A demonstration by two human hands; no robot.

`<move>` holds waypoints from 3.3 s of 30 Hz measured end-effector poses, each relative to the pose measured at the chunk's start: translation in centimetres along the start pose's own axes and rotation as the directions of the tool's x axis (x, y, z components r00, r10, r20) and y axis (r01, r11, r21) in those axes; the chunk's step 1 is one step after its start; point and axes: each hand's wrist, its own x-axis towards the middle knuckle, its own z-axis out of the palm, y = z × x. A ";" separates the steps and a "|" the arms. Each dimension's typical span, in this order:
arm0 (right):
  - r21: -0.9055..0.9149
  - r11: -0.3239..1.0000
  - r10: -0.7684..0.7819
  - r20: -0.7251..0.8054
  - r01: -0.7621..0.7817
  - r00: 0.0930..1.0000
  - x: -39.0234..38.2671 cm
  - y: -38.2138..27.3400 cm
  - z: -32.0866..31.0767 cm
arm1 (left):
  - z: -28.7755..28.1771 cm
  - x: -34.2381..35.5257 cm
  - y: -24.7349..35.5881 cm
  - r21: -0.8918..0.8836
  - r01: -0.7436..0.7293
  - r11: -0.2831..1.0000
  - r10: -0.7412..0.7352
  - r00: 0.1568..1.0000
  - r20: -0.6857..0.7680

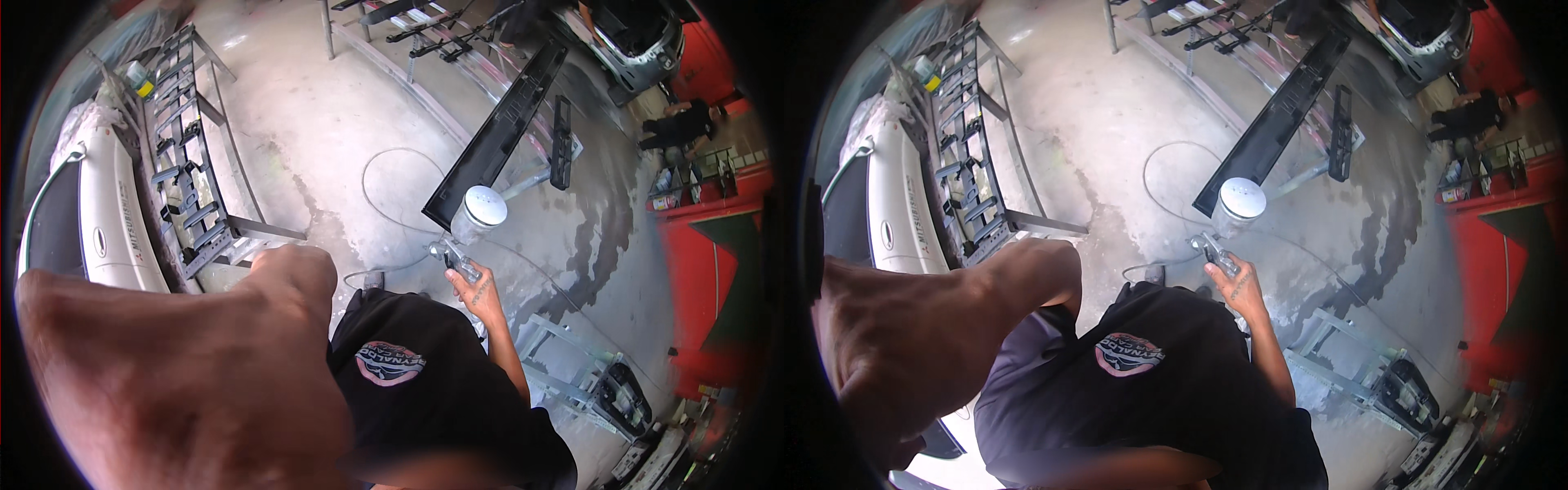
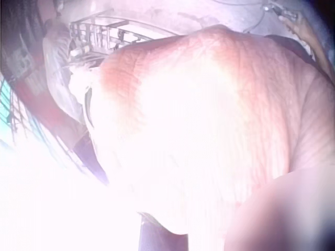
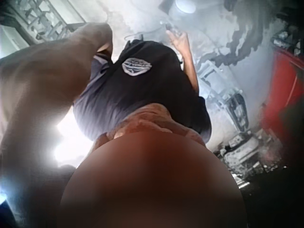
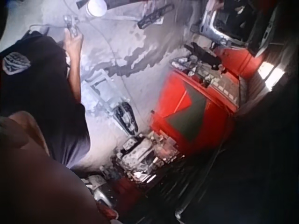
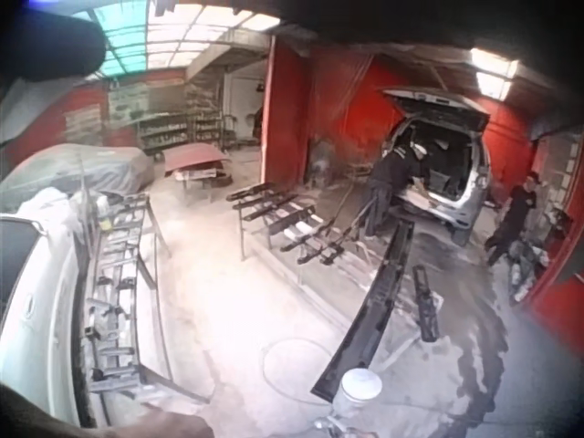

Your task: Spray painting various automotive parts using a handheld spray gun in a garage setting.

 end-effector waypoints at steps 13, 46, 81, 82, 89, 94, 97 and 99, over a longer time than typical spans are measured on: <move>0.044 0.997 -0.073 0.131 0.068 0.989 -1.0 3.3 -4.1 | 6.5 0.8 -6.5 0.108 0.070 0.992 -0.068 0.997 -0.023; -0.003 0.977 -0.207 0.198 0.212 0.958 -3.0 7.6 -9.6 | 11.2 -1.2 -43.5 0.961 0.126 0.245 -0.966 -0.048 0.253; 0.121 0.936 -0.352 0.373 0.332 0.858 1.0 -3.6 5.7 | 7.4 -37.4 -9.5 0.104 0.970 -0.220 -0.344 0.023 -0.939; 0.107 0.943 -0.330 0.377 0.314 0.865 1.3 -4.4 6.9 | 6.8 -37.6 -8.1 0.120 0.970 -0.213 -0.358 0.037 -0.933; 0.095 0.952 -0.307 0.283 0.292 0.908 4.7 -10.8 18.3 | 3.0 -40.1 7.1 0.001 0.980 -0.201 -0.237 -0.048 -0.970; 0.086 0.933 -0.360 0.207 0.349 0.910 8.0 -17.7 23.8 | 1.2 -41.8 16.7 -0.086 0.957 -0.276 -0.075 -0.111 -0.991; 0.106 0.890 -0.454 0.135 0.443 0.881 10.0 -21.4 25.2 | -0.5 -42.7 19.9 -0.131 0.953 -0.272 -0.049 -0.150 -0.987; 0.134 0.866 -0.495 0.090 0.482 0.864 11.6 -23.3 25.8 | -2.3 -43.3 20.9 -0.187 0.947 -0.260 -0.031 -0.202 -0.979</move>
